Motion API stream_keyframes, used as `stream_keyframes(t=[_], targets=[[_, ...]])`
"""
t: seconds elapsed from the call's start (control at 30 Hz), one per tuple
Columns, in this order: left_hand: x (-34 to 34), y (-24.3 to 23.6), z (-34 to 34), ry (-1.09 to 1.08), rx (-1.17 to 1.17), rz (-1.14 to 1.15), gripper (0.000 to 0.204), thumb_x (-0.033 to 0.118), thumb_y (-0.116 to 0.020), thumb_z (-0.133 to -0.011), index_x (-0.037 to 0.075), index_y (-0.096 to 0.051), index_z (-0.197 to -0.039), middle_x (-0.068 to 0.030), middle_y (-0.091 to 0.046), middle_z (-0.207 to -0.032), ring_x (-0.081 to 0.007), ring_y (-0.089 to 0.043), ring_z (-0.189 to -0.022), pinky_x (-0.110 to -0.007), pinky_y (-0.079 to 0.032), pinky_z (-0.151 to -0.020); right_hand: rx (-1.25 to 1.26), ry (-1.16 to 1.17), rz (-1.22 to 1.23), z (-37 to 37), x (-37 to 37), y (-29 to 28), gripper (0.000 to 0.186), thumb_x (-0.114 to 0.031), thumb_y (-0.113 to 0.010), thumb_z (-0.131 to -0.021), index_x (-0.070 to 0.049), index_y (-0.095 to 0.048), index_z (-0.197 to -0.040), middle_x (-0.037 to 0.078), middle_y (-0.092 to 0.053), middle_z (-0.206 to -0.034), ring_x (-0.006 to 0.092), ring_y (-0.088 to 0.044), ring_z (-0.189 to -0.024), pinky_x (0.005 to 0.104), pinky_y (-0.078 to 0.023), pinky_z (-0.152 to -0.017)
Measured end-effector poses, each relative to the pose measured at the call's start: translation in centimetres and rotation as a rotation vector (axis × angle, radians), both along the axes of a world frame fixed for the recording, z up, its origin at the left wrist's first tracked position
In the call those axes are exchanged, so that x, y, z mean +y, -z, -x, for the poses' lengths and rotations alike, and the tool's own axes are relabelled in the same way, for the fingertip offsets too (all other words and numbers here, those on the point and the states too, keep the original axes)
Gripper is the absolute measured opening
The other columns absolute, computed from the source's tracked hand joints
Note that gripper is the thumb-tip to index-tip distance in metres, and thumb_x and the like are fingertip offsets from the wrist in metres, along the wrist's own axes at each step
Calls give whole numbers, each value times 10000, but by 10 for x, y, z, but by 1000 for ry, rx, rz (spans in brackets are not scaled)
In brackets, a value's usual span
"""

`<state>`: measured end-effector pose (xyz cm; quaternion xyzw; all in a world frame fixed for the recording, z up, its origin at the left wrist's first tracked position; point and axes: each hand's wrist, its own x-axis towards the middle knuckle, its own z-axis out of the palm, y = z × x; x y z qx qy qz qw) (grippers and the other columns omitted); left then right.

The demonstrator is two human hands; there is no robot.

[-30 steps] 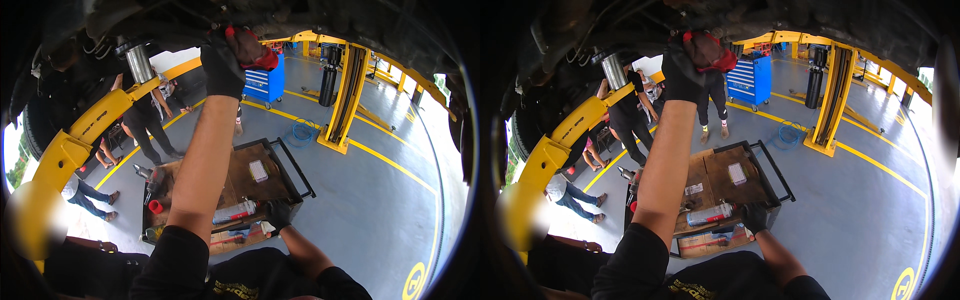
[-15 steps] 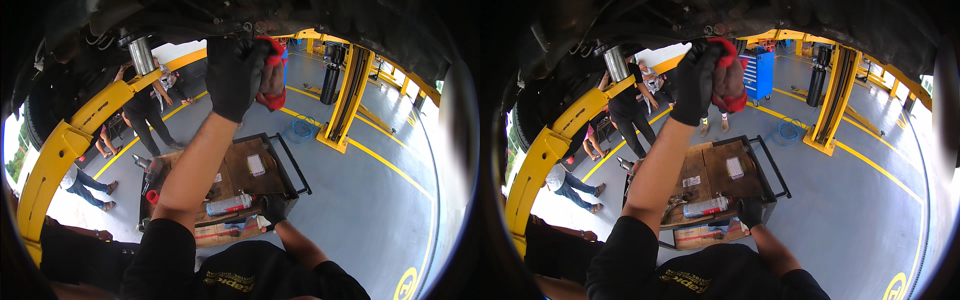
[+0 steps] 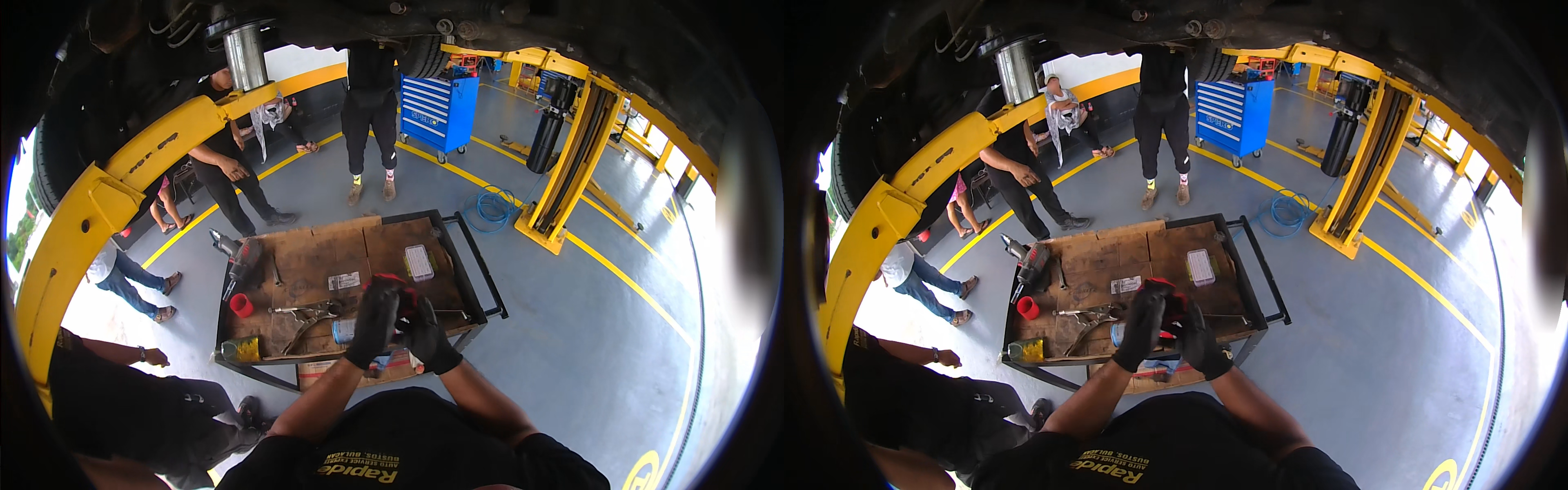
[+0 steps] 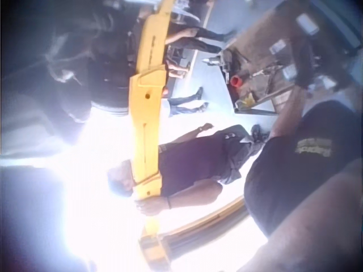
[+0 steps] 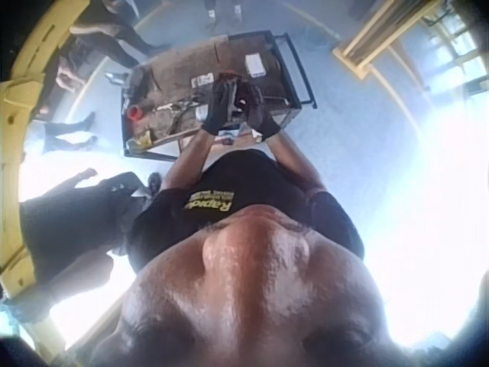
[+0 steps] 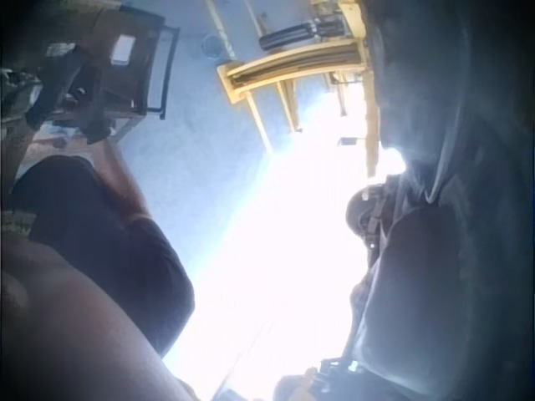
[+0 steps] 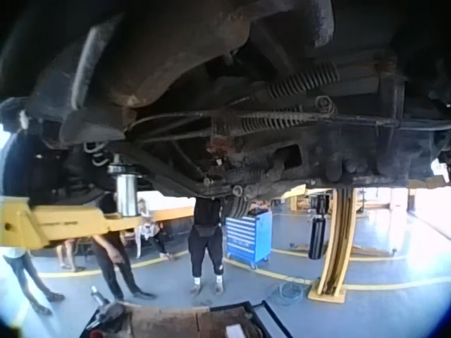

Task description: The person works under a raised vehicle, using a wrench to loosen and tighten bolts on the suspension system. They apply lubricant from a spray can to the components and wipe the area with a red cloth. The person repeatedly reaches for tools and parts on a nearby cart while performing the repair.

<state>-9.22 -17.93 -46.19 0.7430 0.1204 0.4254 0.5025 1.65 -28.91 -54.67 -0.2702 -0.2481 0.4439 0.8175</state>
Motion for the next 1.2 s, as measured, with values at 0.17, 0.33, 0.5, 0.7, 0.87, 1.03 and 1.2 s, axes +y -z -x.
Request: stream_keyframes(t=[0.17,0.33,0.5,0.7,0.87,1.03,1.2], targets=[[-10,13,15,107,-15,-30,237,36,-632,-989,1,-694,-1215,-187,-668,-1282,-371,-611,-1244,-443,-460,-1107,-157,25,209,-11,13,2,459,-243,-521,-1154,-70,-493,-1578,80,-628,-1480,223,-615,-1358,411,-503,-1162],[40,35,63,-202,54,-94,252,61,-685,-960,14,-701,-1206,-176,-680,-1271,-372,-624,-1227,-447,-496,-1058,-160,176,188,-37,3,-79,431,-100,-588,-1094,-69,-568,-1524,81,-667,-1436,227,-671,-1282,390,-543,-1117],[85,97,109,-502,298,-340,217,98,-737,-941,38,-698,-1145,-177,-676,-1212,-383,-631,-1181,-475,-520,-999,-424,396,44,-80,6,-210,457,-8,-638,-1034,-26,-593,-1489,106,-696,-1408,227,-712,-1214,366,-587,-1044],[99,131,109,-624,360,-147,240,168,-777,-937,41,-691,-1122,-182,-661,-1146,-411,-644,-1083,-493,-522,-938,-1134,941,125,-92,53,-352,432,71,-709,-951,-19,-696,-1373,165,-724,-1359,291,-709,-1222,371,-584,-1046],[96,127,106,-619,456,-288,198,200,-756,-949,53,-694,-1066,-193,-671,-1096,-421,-652,-1057,-517,-522,-905,-1681,1434,147,-125,75,-387,588,154,-786,-844,-92,-733,-1375,206,-747,-1322,390,-737,-1209,404,-629,-1005],[98,115,103,-576,476,-285,184,200,-764,-923,48,-701,-1005,-191,-683,-1061,-419,-654,-1025,-519,-526,-888,-1971,1637,168,-130,91,-405,479,86,-758,-916,-68,-736,-1369,212,-766,-1275,401,-740,-1198,422,-615,-1025],[114,40,63,-366,112,-156,239,65,-792,-884,35,-688,-1098,-160,-690,-1078,-359,-691,-1026,-457,-562,-884,-1885,1529,68,-127,86,-409,450,69,-746,-938,-71,-741,-1366,209,-768,-1282,394,-736,-1215,419,-599,-1055]])
